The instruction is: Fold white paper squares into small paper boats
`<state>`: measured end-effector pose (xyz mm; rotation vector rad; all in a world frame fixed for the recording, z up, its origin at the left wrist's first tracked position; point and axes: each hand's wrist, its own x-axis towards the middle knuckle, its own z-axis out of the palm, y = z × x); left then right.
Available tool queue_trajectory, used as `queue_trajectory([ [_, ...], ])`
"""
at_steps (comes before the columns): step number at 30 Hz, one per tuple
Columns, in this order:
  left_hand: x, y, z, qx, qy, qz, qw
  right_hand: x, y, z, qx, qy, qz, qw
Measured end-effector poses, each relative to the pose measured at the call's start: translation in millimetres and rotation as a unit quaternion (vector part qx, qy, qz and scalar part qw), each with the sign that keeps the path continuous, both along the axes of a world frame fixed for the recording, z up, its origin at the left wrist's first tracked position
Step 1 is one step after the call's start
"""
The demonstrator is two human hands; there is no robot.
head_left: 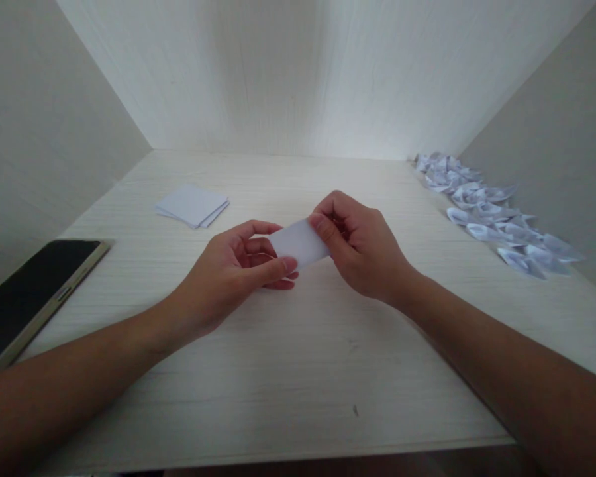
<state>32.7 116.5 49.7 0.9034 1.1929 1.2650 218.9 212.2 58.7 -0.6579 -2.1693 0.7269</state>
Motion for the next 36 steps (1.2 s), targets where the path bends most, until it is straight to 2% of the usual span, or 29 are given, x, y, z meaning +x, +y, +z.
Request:
queue_trajectory([
  [6, 3, -5, 1.5, -0.019, 0.034, -0.019, 0.999, -1, -12, 2.7, 0.044, -0.033, 0.000, 0.998],
  [14, 0, -7, 1.7, -0.029, 0.069, -0.035, 0.997, -5, -27, 2.2, 0.029, -0.078, 0.004, 0.997],
  [18, 0, -8, 3.0, -0.027, 0.082, -0.058, 0.995, -5, -30, -1.1, 0.028, -0.080, 0.056, 0.995],
  [28, 5, -13, 16.8, 0.019, 0.174, -0.099, 0.980, -1, -30, 1.3, 0.114, -0.140, 0.184, 0.966],
  [33, 3, -13, 15.1, 0.021, 0.169, -0.117, 0.978, -2, -33, 0.3, 0.070, -0.129, 0.180, 0.973],
  [36, -2, -9, 11.9, 0.007, 0.186, -0.136, 0.973, -2, -31, -0.4, 0.031, -0.113, 0.152, 0.981],
])
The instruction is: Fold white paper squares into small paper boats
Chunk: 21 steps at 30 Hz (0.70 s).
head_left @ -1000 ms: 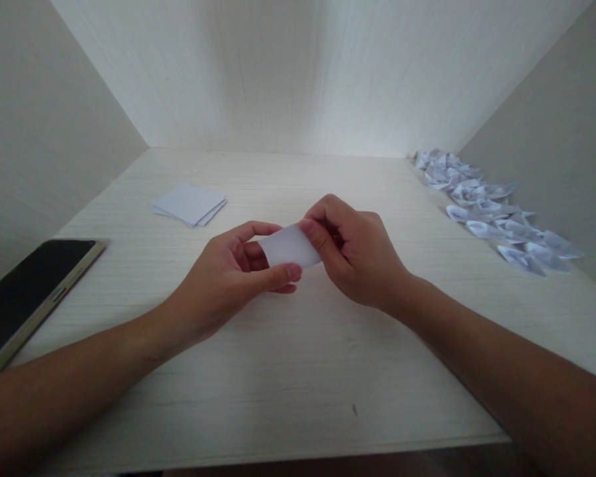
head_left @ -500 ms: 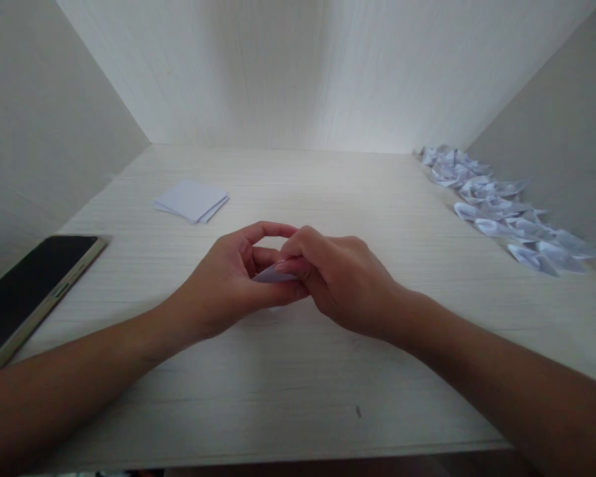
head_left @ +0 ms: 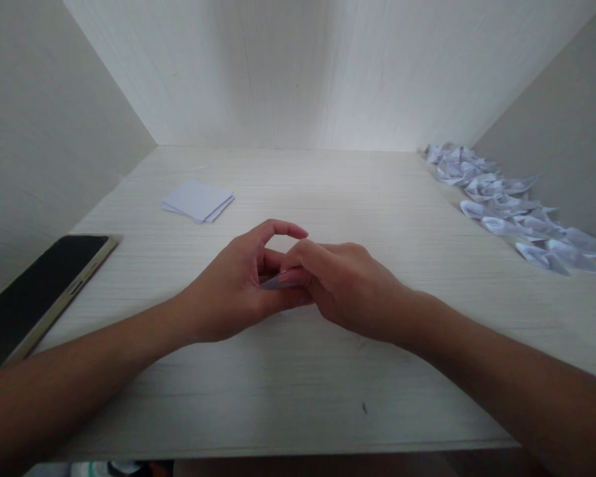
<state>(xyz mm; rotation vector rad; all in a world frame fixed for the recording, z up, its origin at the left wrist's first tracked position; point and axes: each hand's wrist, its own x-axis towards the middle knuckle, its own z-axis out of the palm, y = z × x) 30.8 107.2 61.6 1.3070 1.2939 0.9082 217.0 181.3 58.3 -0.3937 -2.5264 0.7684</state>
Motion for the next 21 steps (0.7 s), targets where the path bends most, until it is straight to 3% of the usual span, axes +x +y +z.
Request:
queue_trajectory([
  [8, -10, 11, -6.7, -0.027, -0.017, 0.011, 0.999, 7, 21, 11.3, 0.001, 0.063, -0.087, 0.994],
  [11, -11, 13, -9.2, -0.027, -0.035, 0.004, 0.999, 13, 30, 21.1, -0.005, 0.099, -0.190, 0.977],
  [13, -11, 13, -10.3, -0.026, -0.042, -0.002, 0.999, 16, 33, 23.9, -0.013, 0.121, -0.218, 0.968],
  [21, 0, 9, -1.1, -0.027, -0.091, 0.051, 0.994, 6, 24, 11.1, -0.007, 0.093, -0.161, 0.982],
])
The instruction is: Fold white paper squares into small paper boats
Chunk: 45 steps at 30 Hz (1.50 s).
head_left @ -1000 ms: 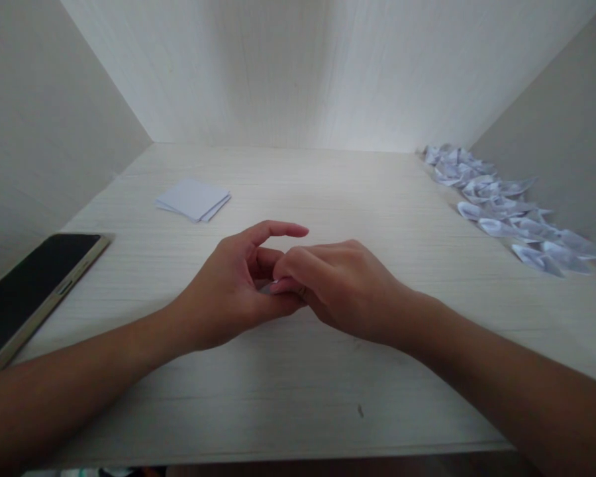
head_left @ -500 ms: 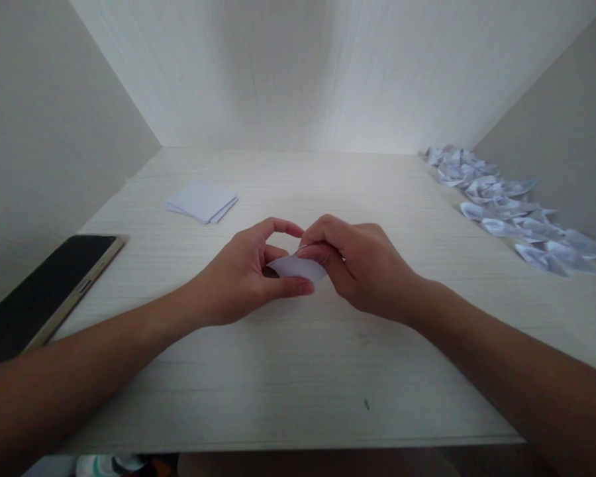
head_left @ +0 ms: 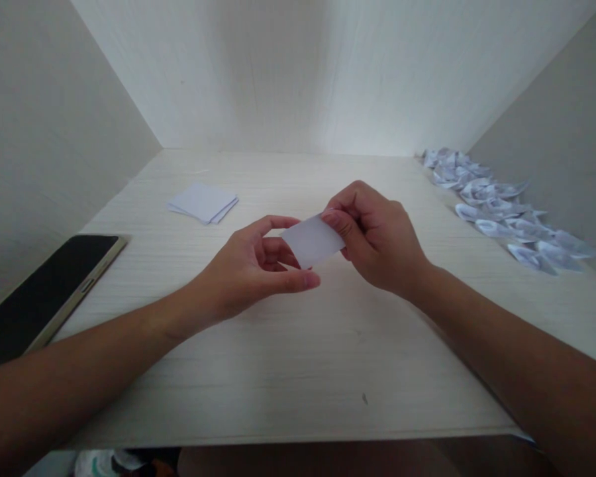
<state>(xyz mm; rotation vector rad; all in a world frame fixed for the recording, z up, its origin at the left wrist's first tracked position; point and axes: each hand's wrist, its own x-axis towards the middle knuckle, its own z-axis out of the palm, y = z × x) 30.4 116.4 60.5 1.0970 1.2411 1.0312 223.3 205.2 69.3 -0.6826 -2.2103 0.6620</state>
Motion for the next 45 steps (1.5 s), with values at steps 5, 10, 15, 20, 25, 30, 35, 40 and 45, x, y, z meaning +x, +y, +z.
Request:
queue_trajectory([
  [5, 1, -4, 1.3, 0.000, 0.065, 0.031, 0.997, -4, -6, -4.7, 0.014, -0.001, 0.050, 0.999],
  [10, 2, -5, 5.3, 0.021, 0.060, 0.048, 0.997, -7, -8, -8.5, -0.041, 0.026, 0.075, 0.996],
  [15, 2, -2, 5.4, 0.040, 0.054, 0.071, 0.995, -6, -2, -10.2, -0.290, 0.042, 0.145, 0.945],
  [20, 2, 0, -2.0, 0.060, 0.060, 0.078, 0.993, -6, 7, -11.0, -0.377, -0.003, 0.219, 0.900],
  [25, 1, 0, -7.6, 0.076, 0.078, 0.086, 0.990, -4, 12, -11.3, -0.380, -0.040, 0.202, 0.902],
  [30, -2, 0, -8.6, 0.077, 0.088, 0.089, 0.989, -5, 13, -13.8, -0.378, -0.039, 0.198, 0.904],
  [35, -6, 4, -6.2, 0.062, 0.085, 0.097, 0.990, 0, 22, -11.8, -0.333, 0.005, 0.156, 0.930],
  [40, -9, 10, -9.5, 0.071, 0.058, 0.128, 0.988, 11, 40, -0.4, -0.292, 0.150, 0.023, 0.944],
  [45, -9, 9, -12.3, 0.072, 0.061, 0.097, 0.991, 7, 34, -0.2, -0.341, 0.085, 0.061, 0.934],
])
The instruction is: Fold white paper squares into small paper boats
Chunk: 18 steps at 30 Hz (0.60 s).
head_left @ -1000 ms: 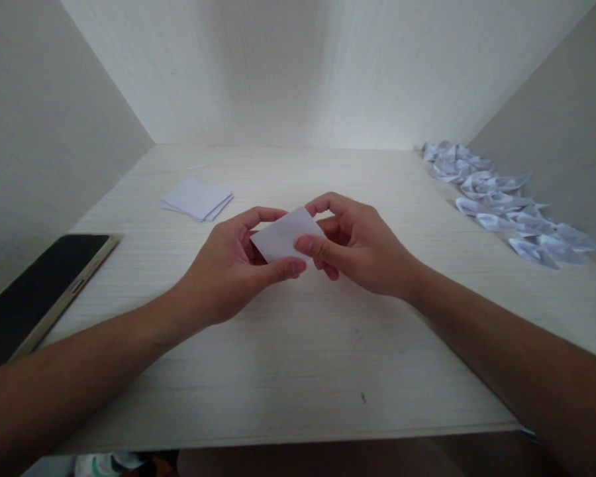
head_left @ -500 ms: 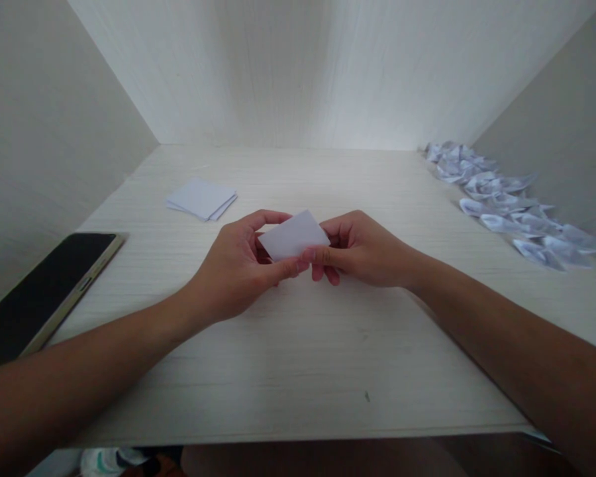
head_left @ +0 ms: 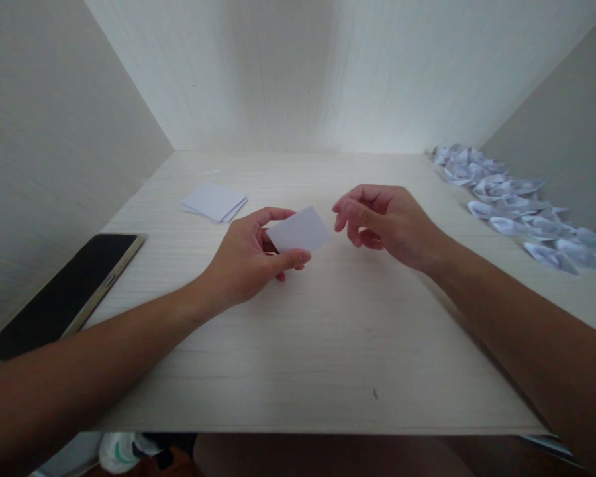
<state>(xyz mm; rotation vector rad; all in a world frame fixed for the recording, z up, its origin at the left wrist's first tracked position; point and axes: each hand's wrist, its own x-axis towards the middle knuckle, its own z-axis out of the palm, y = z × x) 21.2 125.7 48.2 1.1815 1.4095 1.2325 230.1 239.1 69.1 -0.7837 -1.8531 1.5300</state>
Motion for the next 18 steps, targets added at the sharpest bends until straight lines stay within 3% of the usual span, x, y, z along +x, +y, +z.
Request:
queue_trajectory([
  [4, 0, -2, -0.1, -0.003, 0.016, -0.021, 1.000, -5, -9, -5.0, 0.021, -0.097, 0.132, 0.986],
  [8, 1, -3, 2.3, -0.017, 0.040, -0.030, 0.999, -7, -12, -8.6, 0.046, -0.128, 0.176, 0.975],
  [13, -1, -2, 4.7, -0.039, 0.028, -0.012, 0.999, -2, -3, -8.5, 0.078, -0.112, 0.138, 0.981],
  [18, -5, 2, 0.8, -0.007, -0.011, 0.003, 1.000, 15, 16, 0.2, 0.084, -0.087, 0.011, 0.993],
])
